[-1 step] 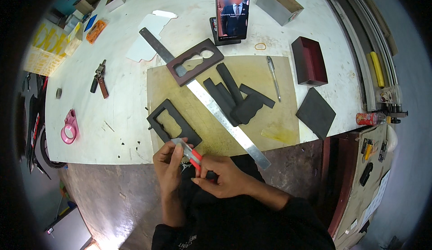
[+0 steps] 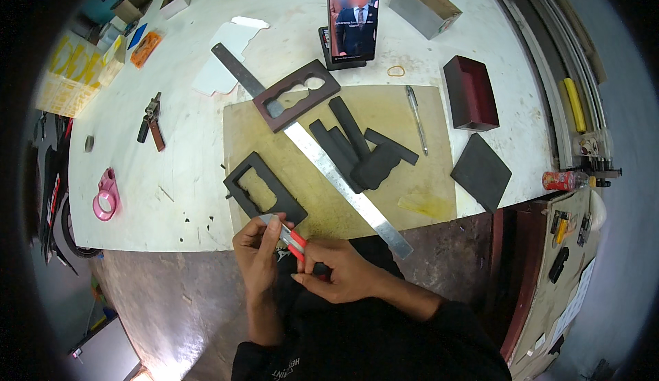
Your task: The person uses a red utility knife to trim and refine the edges of a rectangular hole cut into a black foam sheet. They repeatedly rotate the foam piece to access different sides and use a lighter to briefly heat the cut edges.
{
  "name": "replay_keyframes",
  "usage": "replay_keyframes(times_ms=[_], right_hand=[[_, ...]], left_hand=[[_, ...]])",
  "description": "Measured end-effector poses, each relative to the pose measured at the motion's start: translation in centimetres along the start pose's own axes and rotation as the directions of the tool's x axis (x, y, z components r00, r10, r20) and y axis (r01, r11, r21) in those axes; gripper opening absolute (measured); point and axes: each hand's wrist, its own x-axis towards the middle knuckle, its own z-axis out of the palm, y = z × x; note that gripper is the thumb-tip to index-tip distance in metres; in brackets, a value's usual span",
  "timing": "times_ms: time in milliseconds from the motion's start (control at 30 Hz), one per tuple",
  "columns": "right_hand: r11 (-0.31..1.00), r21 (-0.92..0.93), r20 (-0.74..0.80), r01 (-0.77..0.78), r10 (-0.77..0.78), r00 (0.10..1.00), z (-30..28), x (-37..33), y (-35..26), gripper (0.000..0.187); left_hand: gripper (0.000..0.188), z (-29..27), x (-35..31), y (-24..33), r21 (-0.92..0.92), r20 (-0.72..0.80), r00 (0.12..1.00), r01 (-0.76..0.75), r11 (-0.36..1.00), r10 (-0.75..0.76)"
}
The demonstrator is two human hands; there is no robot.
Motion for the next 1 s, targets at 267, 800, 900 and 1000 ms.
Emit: replay_keyframes(times_ms=[267,800,900,1000], right_hand=[[0.888,0.323,0.152,-0.327,0.292,0.944,-1.0,-0.7,-0.6,0.011],[0.987,0.154,-0.056,-0.037,0.046,0.997,2.6,-2.4,2.3,0.029],[0.974,0.207,-0.094,-0.098,0.119,0.988,2.7,-2.9,2.5,0.035],[0.982,0.19,-0.223,-0.023,0.066,0.972,2.0,-2.3,2.3,0.047]], left_hand=[[0.014,-1.1,0.3,-0.4,-0.072,-0.188,0.982,-0.047,0.996,0.032],[0.017,-2.8,-2.1,-1.0,0.064,-0.208,0.976,-0.05,0.997,0.062],[0.013,-3.3,-2.0,-0.4,0.057,-0.111,0.992,-0.06,0.997,0.066],[0.044,-5.0,-0.2,0.2,0.264,-0.071,0.976,-0.182,0.947,0.207]])
